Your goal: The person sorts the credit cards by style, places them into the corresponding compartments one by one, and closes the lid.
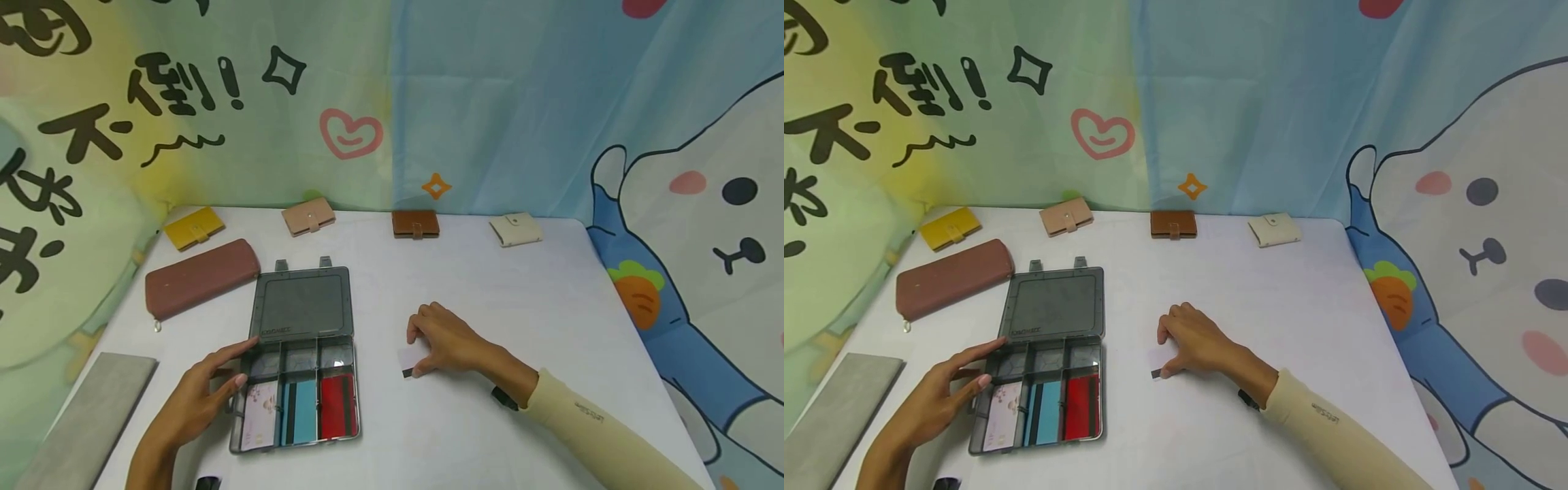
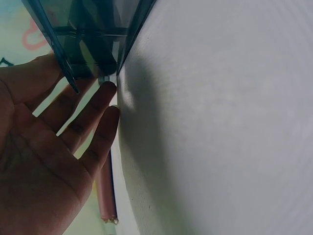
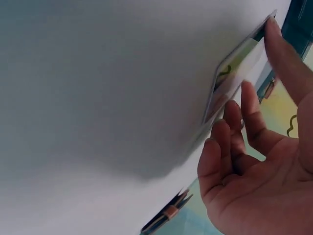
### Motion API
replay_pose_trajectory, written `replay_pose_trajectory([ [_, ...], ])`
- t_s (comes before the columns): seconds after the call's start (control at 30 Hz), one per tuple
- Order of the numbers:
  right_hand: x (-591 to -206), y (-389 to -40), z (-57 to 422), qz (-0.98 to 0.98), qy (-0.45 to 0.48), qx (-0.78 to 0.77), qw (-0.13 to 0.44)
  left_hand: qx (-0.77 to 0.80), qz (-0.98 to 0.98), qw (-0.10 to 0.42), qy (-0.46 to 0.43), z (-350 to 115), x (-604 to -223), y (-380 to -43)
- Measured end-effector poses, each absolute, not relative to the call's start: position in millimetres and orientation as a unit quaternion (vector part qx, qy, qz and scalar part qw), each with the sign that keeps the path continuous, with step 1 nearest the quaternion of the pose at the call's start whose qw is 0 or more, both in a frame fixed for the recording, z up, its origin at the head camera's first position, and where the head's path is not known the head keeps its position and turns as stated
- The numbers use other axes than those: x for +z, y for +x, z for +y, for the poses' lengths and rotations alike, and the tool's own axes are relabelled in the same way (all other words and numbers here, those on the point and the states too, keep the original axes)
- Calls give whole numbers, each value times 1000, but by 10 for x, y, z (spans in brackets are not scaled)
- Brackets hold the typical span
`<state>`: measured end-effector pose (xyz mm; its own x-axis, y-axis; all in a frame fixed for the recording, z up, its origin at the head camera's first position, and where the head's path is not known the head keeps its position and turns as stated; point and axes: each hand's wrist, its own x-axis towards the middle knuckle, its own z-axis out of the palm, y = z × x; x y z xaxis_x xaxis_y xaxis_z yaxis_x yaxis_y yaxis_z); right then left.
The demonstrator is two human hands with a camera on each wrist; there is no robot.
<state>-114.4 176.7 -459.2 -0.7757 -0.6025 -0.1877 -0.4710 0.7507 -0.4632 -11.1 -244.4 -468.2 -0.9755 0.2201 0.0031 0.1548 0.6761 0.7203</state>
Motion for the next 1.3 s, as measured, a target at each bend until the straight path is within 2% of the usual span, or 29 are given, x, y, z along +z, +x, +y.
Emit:
replay_pose_trajectory([
  [0.27, -4536, -1166, 1660, 915, -271, -224, 199, 387, 915, 35, 108, -2453, -4689, -106],
  [0.47, -4397, -1200, 1527, 849, -325, -332, 250, 399, 909, 30, 115, -2462, -4717, -109],
  [0.6, -4284, -1184, 1316, 804, -345, -402, 271, 402, 908, 21, 118, -2468, -4728, -112],
  [0.83, -4293, -981, 772, 729, -318, -511, 326, 410, 904, 12, 123, -2481, -4733, -115],
  [1.03, -4386, -753, 323, 719, -283, -540, 334, 415, 901, 9, 128, -2472, -4724, -120],
  [1.3, -4452, -608, 26, 755, -255, -527, 295, 402, 907, 25, 120, -2447, -4700, -113],
])
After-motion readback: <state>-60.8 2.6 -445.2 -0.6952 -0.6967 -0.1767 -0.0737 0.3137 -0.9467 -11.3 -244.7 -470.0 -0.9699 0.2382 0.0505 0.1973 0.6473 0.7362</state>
